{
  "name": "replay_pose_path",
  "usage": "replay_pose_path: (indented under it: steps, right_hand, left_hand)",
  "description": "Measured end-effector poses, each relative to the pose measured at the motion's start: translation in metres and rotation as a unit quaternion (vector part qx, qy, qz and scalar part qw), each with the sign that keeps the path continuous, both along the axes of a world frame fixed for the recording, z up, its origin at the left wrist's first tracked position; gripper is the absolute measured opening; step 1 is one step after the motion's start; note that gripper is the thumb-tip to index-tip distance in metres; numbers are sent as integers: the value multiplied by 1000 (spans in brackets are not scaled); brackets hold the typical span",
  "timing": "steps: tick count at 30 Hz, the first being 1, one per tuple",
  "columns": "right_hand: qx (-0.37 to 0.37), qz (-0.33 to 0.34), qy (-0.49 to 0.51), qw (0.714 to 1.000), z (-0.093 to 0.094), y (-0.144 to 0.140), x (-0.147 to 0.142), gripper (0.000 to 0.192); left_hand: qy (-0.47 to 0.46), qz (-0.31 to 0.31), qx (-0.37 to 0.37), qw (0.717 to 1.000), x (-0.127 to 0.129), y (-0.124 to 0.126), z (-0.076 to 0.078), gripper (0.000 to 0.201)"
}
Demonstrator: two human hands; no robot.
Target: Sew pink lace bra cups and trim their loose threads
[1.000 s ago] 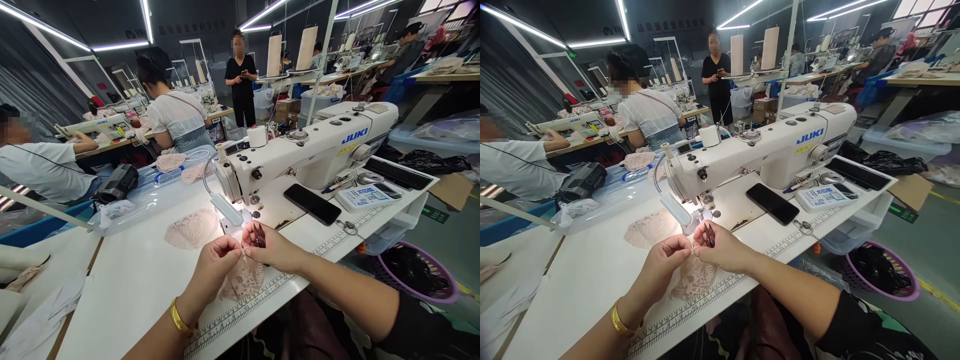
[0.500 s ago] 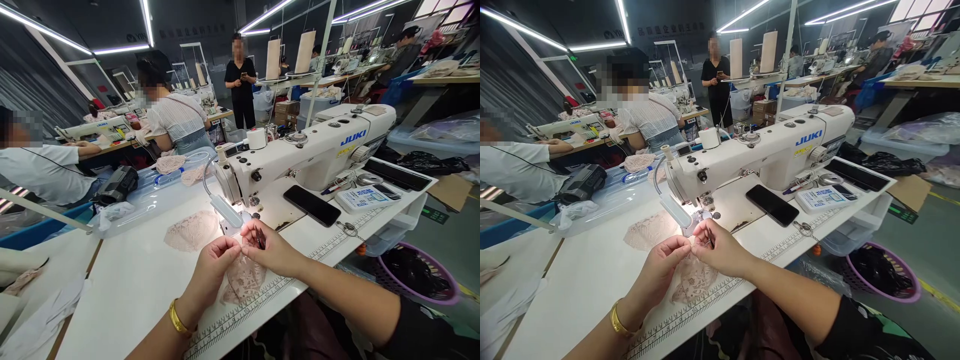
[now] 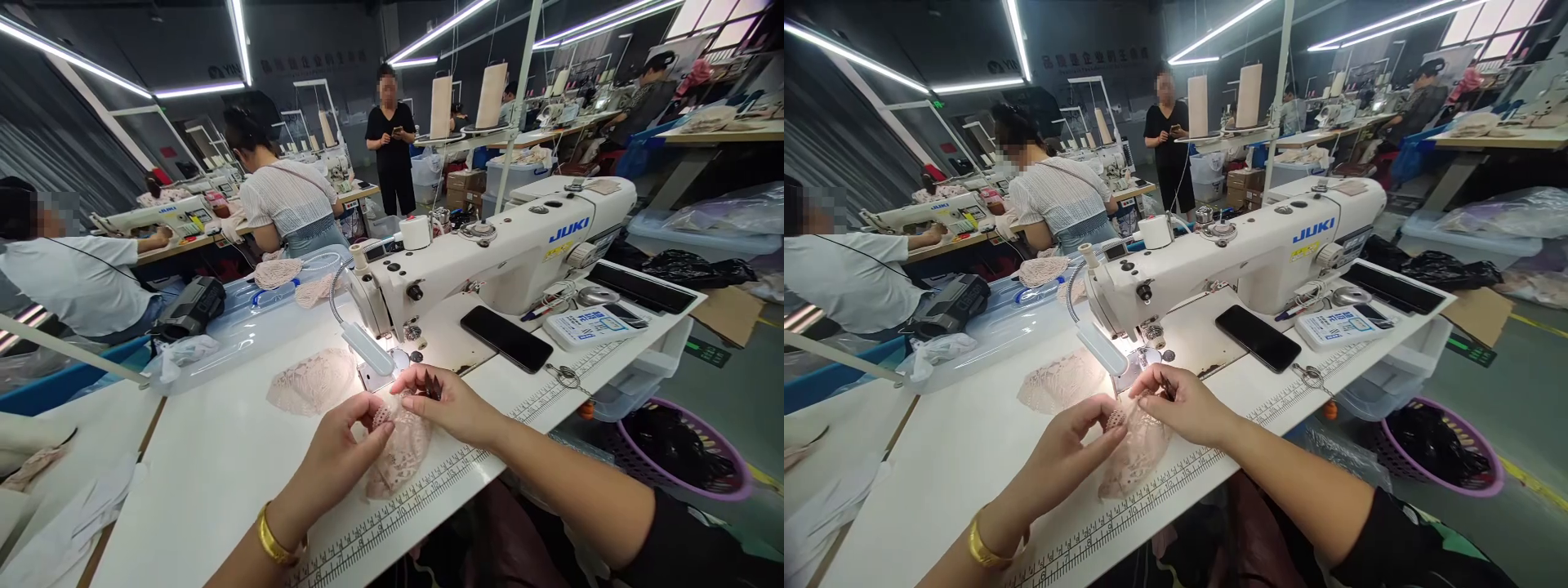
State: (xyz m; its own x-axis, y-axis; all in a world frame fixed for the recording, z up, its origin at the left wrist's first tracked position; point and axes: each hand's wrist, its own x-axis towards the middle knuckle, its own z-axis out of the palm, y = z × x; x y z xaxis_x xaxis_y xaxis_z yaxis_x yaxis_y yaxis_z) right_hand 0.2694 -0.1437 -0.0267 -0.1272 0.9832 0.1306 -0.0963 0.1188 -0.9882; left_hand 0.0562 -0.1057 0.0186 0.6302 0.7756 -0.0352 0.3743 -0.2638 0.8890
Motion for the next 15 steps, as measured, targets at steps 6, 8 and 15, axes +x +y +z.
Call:
replay_pose_path:
  steps: [6, 8, 15]
  right_hand:
    - [85, 50, 42, 994, 6, -1, 2, 16]
    - [97, 74, 45, 991, 4, -1, 1, 19]
    - [56, 59, 42, 996, -2, 0, 0, 24]
  left_hand:
    - [-55, -119, -90, 987, -11, 3, 12, 28]
    - [-81, -42, -39, 995, -6, 6, 8, 23]
    - [-86, -44, -250, 963, 11, 8, -9, 35]
